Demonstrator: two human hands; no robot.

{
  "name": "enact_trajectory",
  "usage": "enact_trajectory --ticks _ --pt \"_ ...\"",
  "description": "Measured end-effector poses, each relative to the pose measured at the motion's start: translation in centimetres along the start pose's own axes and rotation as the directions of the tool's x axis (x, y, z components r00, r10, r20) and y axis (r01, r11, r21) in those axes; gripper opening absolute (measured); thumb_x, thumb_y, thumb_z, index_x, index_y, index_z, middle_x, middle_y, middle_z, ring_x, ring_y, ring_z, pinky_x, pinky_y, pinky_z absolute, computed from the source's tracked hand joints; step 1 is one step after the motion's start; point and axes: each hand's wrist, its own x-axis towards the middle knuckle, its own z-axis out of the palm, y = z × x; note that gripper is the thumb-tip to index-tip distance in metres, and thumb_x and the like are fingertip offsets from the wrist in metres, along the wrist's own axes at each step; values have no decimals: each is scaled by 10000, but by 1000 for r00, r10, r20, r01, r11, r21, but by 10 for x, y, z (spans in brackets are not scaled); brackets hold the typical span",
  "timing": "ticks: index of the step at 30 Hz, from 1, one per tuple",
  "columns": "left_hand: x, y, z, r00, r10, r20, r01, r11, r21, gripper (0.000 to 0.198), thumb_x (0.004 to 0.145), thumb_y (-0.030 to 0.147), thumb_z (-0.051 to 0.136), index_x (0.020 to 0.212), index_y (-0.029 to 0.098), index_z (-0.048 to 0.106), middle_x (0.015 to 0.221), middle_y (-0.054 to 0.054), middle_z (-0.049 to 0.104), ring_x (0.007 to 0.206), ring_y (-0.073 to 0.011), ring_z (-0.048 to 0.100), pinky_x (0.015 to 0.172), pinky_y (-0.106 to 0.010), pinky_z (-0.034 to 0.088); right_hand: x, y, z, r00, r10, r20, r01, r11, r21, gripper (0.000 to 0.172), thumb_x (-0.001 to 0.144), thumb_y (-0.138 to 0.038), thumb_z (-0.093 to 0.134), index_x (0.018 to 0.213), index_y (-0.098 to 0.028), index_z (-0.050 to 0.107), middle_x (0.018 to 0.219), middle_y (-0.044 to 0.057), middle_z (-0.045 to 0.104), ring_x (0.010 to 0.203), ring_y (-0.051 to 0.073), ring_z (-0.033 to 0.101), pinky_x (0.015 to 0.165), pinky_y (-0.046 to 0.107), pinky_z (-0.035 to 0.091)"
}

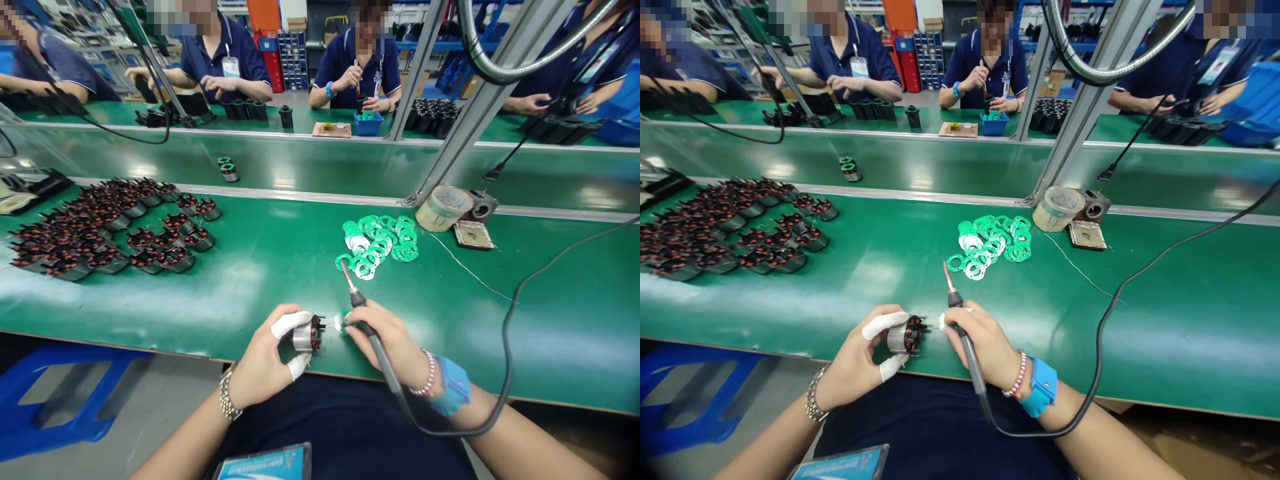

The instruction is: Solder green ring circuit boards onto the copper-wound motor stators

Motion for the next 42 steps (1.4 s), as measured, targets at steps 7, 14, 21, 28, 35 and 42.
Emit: enact_trajectory --ticks 7,14,21,28,35,42 --pt "7 -2 4 998 52 27 -51 998 -44 478 702 54 548 1123 255 440 1087 -76 472 959 -185 555 816 -341 498 -20 14 -44 1000 15 -17 -15 1000 10 223 815 -242 544 1027 -201 599 745 45 636 656 157 578 592 267 470" --pt "8 -4 8 998 59 19 -59 998 -28 514 689 42 560 1134 268 438 1085 -67 465 959 -186 544 826 -352 488 -22 19 -42 974 220 44 -224 966 129 127 783 -204 568 882 -204 648 766 21 668 705 142 609 693 257 490" --pt "8 -2 9 998 55 15 -55 998 2 513 698 46 553 1143 270 432 1070 -67 465 958 -187 529 807 -349 484 -16 20 -42 962 218 166 -244 958 151 154 814 -249 532 887 -191 655 704 26 623 625 129 563 583 243 446" --pt "8 -3 10 999 51 16 -51 999 3 504 694 50 554 1131 273 440 1065 -64 466 969 -190 524 807 -347 486 -20 23 -40 952 227 208 -265 947 182 157 819 -250 535 917 -206 651 692 16 592 605 124 537 575 247 422" --pt "6 -4 11 999 45 16 -45 999 19 507 699 54 561 1137 270 428 1073 -62 457 985 -193 515 829 -359 475 -18 24 -39 957 218 193 -259 940 221 152 809 -217 550 922 -194 649 695 16 594 624 122 530 582 249 423" --pt "7 -4 10 998 57 24 -58 997 48 506 705 51 553 1141 271 420 1071 -62 458 985 -192 511 820 -355 470 -20 23 -39 966 192 175 -226 954 200 167 800 -210 554 930 -191 657 662 20 569 583 125 518 539 252 415"
